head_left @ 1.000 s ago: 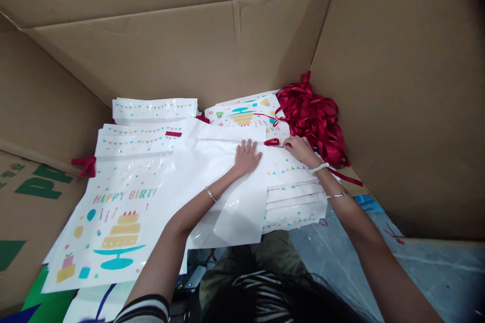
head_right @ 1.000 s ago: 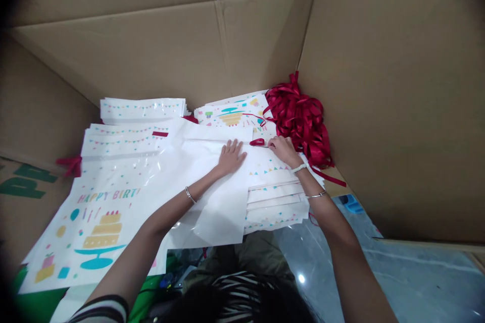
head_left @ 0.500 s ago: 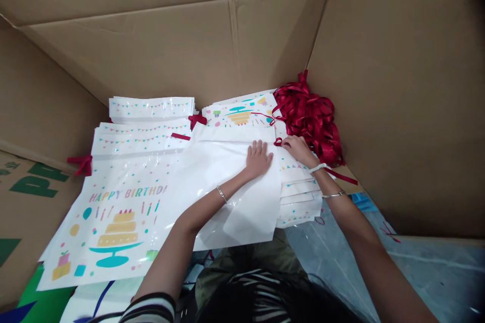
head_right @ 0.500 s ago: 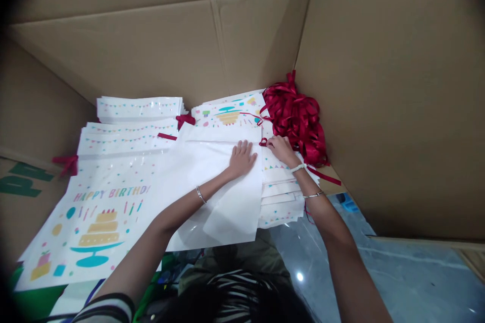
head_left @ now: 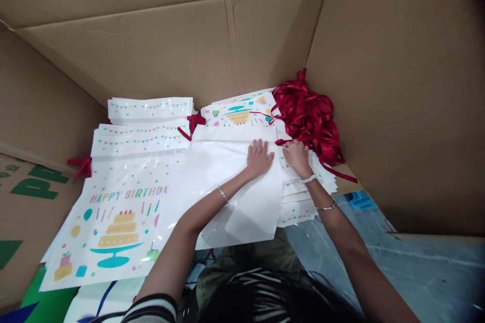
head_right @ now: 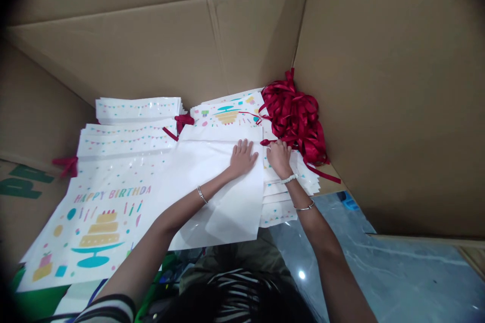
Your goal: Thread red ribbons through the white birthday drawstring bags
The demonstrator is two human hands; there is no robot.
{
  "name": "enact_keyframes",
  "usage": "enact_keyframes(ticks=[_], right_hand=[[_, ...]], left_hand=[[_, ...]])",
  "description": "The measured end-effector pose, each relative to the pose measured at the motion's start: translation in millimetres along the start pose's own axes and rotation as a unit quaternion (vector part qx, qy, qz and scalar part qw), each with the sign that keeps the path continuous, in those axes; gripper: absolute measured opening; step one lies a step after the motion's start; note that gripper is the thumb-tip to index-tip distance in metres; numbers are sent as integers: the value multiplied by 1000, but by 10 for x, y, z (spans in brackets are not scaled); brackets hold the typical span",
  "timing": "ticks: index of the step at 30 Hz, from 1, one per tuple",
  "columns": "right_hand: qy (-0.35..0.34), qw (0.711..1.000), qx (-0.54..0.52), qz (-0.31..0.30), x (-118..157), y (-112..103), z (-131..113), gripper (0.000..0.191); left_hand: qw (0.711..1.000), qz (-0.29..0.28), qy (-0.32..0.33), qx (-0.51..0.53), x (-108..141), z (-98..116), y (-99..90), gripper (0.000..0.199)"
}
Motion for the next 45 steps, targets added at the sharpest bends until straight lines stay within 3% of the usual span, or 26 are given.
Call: enact_keyframes(ticks=[4, 13, 17, 20, 23, 25, 27, 29, 32, 37, 42, 45], right_hand=[[20, 999, -29, -14, -8, 29, -12, 33], [-16, 1000, -23, -2, -104, 133, -208, 32], [-19, 999, 23, 19, -46, 137, -208, 34], [-26, 997, 62, 29, 10, 133, -152, 38], [-18, 995, 91, 46, 41, 99, -12, 37], [-4, 994, 104, 45, 45, 88, 100, 39], [5, 993, 112, 36, 44, 95, 179, 42], [6, 993, 116, 32, 43, 107, 208, 42], [6, 992, 119, 34, 44, 126, 195, 40], [23, 990, 135, 13, 51, 144, 175, 43], [40, 988, 151, -3, 50, 146, 172, 44], [40, 987, 155, -3, 50, 149, 169, 45]], left_hand=[[1000, -2, 0, 2, -4, 6, -6, 71], [999, 15, 5, 30, -55, 80, 28, 67], [994, -3, 64, 91, -76, 53, -95, 62], [979, 38, 89, 179, -43, -321, -377, 54], [967, 109, 38, 228, 73, -1097, -712, 45], [966, 158, -25, 204, 205, -1694, -889, 37], [966, 186, -74, 163, 340, -2201, -980, 31], [972, 164, -94, 140, 416, -2542, -956, 29], [980, 133, -97, 115, 442, -2757, -861, 32], [984, 118, -100, 93, 342, -2810, -802, 29], [979, 103, -104, 141, 214, -2963, -864, 11], [975, 85, -74, 189, 170, -3037, -956, 3]])
Point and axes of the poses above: each hand's wrist, its own x-axis away from the middle knuckle, its own y-axis out of the palm, z = x × y, the point moved 6 cm from there along -x, towards the middle knuckle, and after that the axes turned 12 degrees about -z, right-handed, at the moved point
